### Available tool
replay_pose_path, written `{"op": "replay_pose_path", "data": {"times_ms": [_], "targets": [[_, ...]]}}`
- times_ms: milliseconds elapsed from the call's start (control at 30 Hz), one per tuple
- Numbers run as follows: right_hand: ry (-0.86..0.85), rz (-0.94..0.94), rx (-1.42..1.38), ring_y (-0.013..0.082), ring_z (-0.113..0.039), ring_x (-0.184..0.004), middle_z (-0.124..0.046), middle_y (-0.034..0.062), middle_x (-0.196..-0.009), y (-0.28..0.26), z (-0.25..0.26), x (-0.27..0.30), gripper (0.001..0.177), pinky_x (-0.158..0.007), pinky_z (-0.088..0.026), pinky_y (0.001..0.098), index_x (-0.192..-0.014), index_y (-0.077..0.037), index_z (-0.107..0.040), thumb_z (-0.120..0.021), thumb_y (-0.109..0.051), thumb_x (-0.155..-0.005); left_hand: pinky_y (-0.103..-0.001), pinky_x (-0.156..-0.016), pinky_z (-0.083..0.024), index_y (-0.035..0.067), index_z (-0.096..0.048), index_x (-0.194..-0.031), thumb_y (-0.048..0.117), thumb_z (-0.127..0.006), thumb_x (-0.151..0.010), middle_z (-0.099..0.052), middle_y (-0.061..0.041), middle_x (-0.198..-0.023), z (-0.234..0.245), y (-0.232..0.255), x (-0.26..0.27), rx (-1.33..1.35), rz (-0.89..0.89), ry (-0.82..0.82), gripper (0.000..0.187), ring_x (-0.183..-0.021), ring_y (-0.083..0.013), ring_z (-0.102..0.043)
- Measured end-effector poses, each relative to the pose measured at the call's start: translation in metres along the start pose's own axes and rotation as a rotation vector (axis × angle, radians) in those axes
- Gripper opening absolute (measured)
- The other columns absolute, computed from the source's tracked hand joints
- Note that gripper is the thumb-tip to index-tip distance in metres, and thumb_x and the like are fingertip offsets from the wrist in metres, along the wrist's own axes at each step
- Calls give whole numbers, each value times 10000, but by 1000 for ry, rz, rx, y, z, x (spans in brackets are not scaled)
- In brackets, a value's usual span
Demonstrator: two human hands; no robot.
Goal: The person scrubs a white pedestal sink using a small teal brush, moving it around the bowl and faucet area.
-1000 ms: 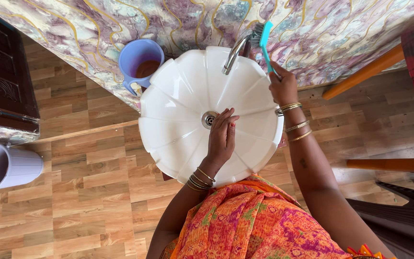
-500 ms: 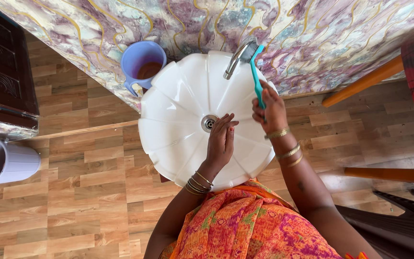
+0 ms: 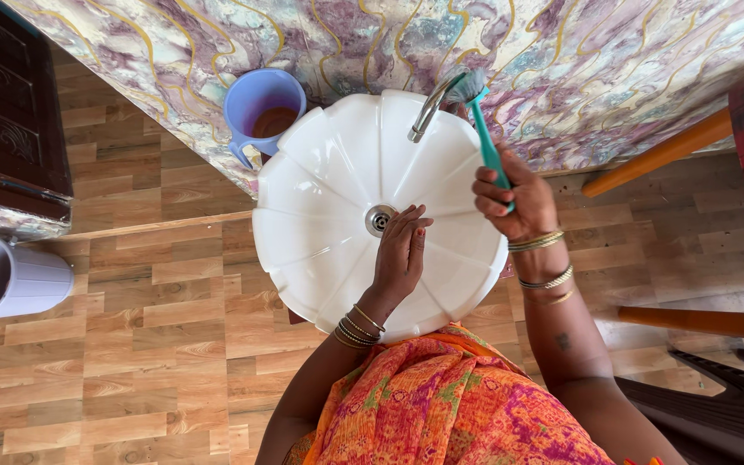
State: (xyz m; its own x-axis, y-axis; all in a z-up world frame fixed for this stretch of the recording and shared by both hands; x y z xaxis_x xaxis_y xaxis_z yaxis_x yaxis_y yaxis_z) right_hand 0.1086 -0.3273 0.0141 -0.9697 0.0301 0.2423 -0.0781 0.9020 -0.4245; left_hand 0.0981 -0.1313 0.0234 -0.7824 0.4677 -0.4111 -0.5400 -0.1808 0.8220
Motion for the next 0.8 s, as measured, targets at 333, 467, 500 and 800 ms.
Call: {"op": "replay_pose_path", "data": {"times_ms": [333, 467, 500, 800], "targets": [[91, -83, -415, 63, -371, -542, -522, 84, -815, 5, 67, -66, 223, -414, -320, 198, -1050, -31, -467, -340, -189, -1143, -531, -1213, -335, 13, -675, -1171, 149, -440, -1092, -641, -197, -1383, -3, 2, -1, 11, 7, -20, 283, -1389, -387, -535], [43, 1, -234, 70, -387, -537, -531, 62, -808, 24, 27, -28, 191, -393, -299, 205, -1188, -90, -501, -383, -230, -1134, -528, -1216, -336, 14, -676, -1167, 160, -430, -1100, -644, -191, -1380, 0, 0, -1, 7, 6, 1, 293, -1388, -384, -537], [80, 62, -116, 64, -393, -538, -530, 50, -803, 26, 21, -17, 219, -403, -305, 196, -1268, -130, -516, -388, -230, -1121, -529, -1216, -333, 16, -679, -1163, 161, -429, -1098, -648, -190, -1376, 0, 0, 1, 5, 9, 3, 297, -1384, -383, -540], [375, 317, 516, 88, -422, -523, -531, 16, -765, -17, 24, -50, 390, -427, -346, 274, -1486, -224, -411, -430, -249, -1098, -527, -1230, -330, 17, -667, -1185, 165, -425, -1106, -633, -183, -1389, -1, 1, 0, 5, 7, -11, 295, -1401, -367, -533]]}}
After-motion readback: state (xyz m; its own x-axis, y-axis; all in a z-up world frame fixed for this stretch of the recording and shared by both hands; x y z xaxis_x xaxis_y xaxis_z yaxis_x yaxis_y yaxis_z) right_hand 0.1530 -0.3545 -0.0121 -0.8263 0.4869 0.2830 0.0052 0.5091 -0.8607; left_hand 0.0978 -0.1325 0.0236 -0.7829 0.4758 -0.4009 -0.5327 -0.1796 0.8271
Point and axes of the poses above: each hand's wrist, its own x-axis away from the middle knuckle, its own z-axis out of the back of the hand, y = z × x, the point moved 10 cm from there along -x, towards the middle knuckle
